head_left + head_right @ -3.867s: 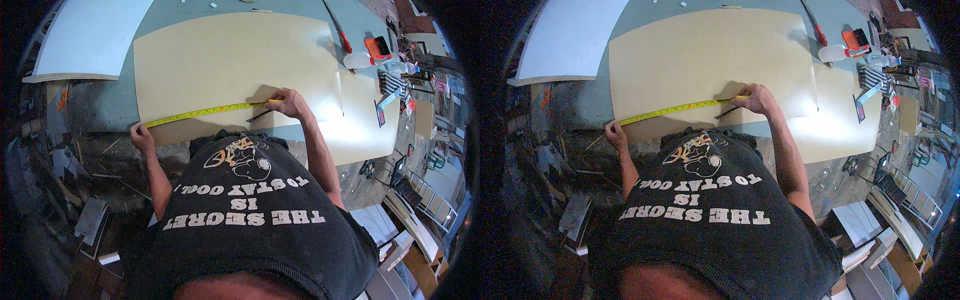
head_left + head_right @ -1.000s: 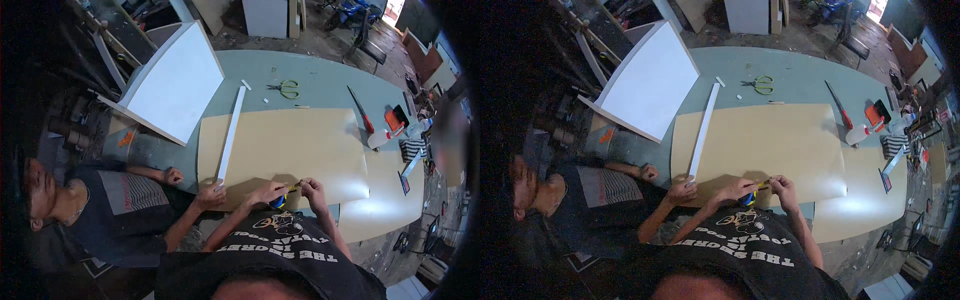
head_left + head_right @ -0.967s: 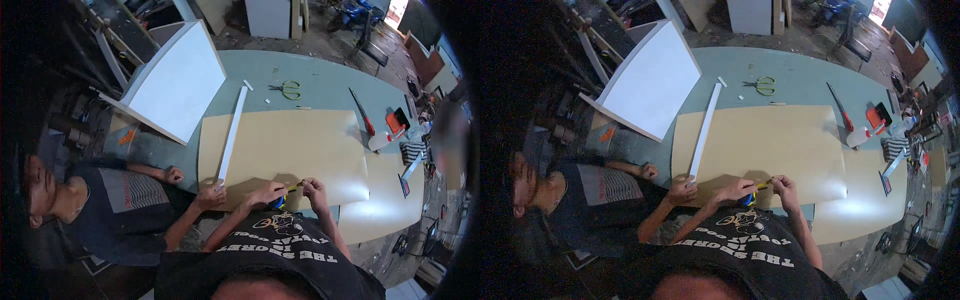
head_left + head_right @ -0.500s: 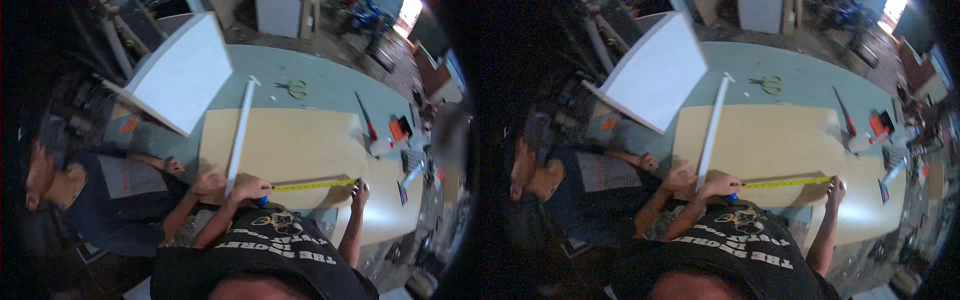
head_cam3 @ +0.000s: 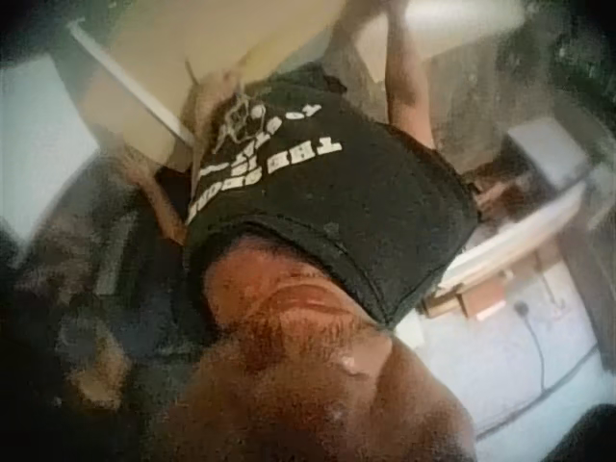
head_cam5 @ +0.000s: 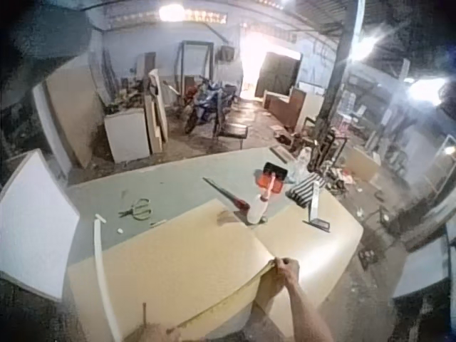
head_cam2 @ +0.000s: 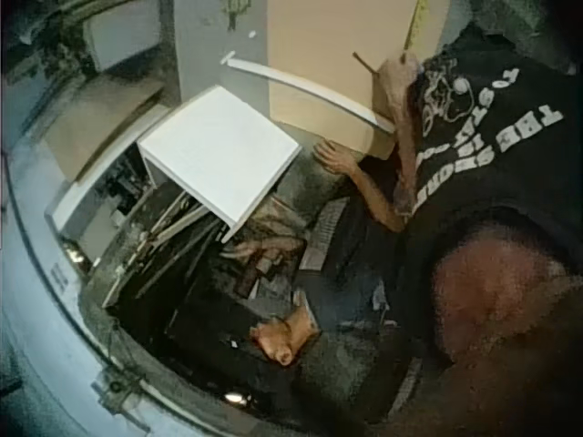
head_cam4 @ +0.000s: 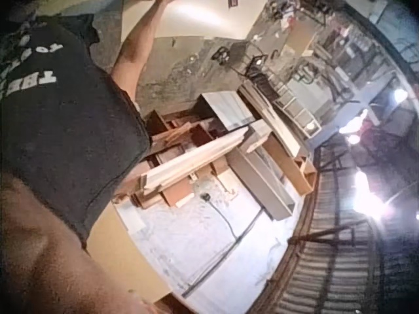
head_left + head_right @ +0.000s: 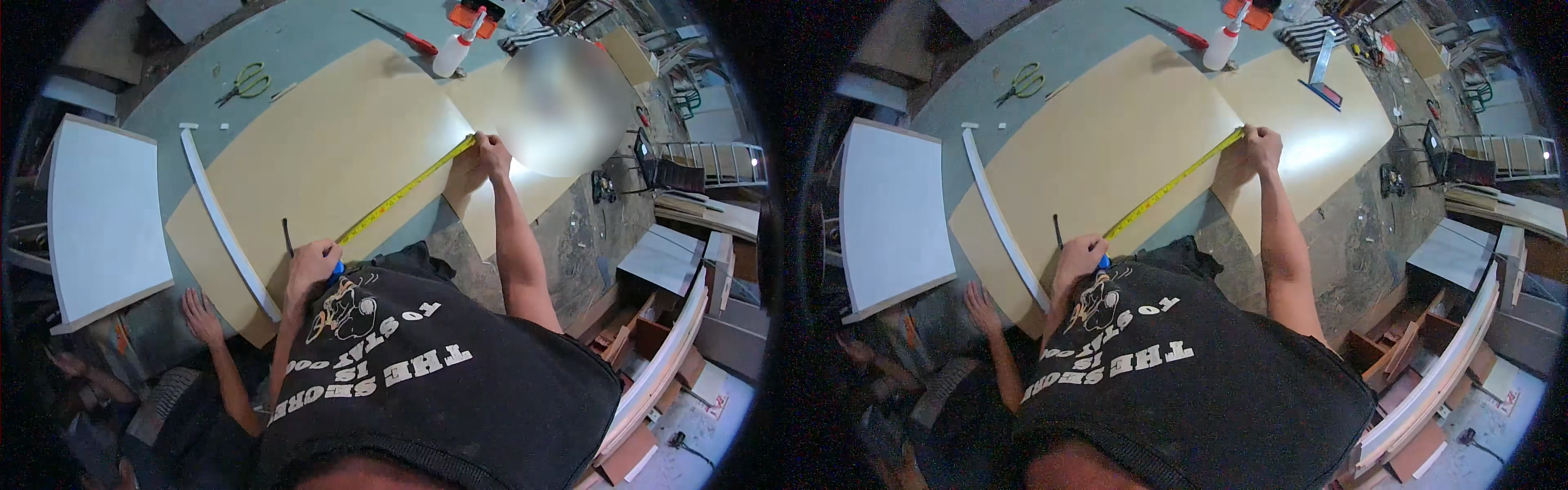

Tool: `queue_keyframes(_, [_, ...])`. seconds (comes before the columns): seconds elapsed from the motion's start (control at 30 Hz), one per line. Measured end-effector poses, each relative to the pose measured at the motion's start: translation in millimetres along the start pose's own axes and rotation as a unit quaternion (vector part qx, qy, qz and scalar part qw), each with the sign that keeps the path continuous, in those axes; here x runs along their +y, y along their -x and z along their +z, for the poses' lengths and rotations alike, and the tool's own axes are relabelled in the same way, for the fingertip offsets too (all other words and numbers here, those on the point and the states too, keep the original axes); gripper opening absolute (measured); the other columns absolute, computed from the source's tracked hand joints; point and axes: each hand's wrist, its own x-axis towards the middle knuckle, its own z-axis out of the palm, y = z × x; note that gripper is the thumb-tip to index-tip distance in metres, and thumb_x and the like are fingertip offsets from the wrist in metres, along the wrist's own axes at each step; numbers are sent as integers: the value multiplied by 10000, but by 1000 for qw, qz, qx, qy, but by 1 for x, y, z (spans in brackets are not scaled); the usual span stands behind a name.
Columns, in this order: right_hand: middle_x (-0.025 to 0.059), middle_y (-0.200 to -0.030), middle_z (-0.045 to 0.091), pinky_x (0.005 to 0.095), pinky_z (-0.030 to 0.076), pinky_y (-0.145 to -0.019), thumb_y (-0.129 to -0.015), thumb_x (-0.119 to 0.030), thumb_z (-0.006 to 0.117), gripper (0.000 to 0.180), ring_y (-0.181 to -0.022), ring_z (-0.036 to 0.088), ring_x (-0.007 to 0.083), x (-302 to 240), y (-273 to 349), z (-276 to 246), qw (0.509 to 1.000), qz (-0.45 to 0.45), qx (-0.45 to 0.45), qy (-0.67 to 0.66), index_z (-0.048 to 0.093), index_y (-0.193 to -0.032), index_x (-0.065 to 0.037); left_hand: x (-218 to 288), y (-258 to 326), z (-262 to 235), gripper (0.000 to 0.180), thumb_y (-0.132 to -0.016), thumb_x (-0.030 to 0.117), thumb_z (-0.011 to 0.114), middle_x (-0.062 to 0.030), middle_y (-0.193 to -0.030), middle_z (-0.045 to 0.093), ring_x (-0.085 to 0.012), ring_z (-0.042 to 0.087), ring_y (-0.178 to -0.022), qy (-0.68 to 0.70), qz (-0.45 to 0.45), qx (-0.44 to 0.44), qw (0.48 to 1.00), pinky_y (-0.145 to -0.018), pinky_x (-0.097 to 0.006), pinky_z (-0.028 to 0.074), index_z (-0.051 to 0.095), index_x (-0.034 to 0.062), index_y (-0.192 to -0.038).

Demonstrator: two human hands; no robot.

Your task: The person measures and marks laminate sheets on a workbench using a measuring tape and a pencil. Together with an assistant, the person then measures a wooden cabinet box and additional sheets with the measuring tape.

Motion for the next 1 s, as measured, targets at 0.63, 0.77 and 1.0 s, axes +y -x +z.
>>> queue_keyframes(0.63, [170, -951, 748, 387, 541, -849, -828, -403, 701, 395, -904, 717, 294, -4, 2, 14, 996, -34, -7, 86, 769, -1006, -56, 15, 4, -6, 356, -829, 390, 609, -208, -842, 708, -366, 706, -781, -13, -67, 1, 998, -729, -468, 546, 751, 76, -917])
queue_keyframes(0.77, [167, -944, 748, 383, 540, -843, -827, -413, 699, 407, -895, 716, 294, 0, -2, 14, 997, -21, -24, 70, 767, -1008, -55, 21, 0, -11, 359, -827, 391, 618, -214, -870, 713, -368, 707, -804, -51, -129, -4, 990, -735, -473, 545, 750, 79, -943])
queue_keyframes(1.0, [166, -913, 749, 386, 539, -768, -847, -357, 675, 388, -827, 700, 267, 10, -14, 20, 995, -91, -42, 25, 754, -987, -5, 15, -7, -14, 336, -814, 353, 596, -206, -858, 714, -370, 710, -799, -53, -71, -23, 996, -719, -469, 553, 749, 82, -942])
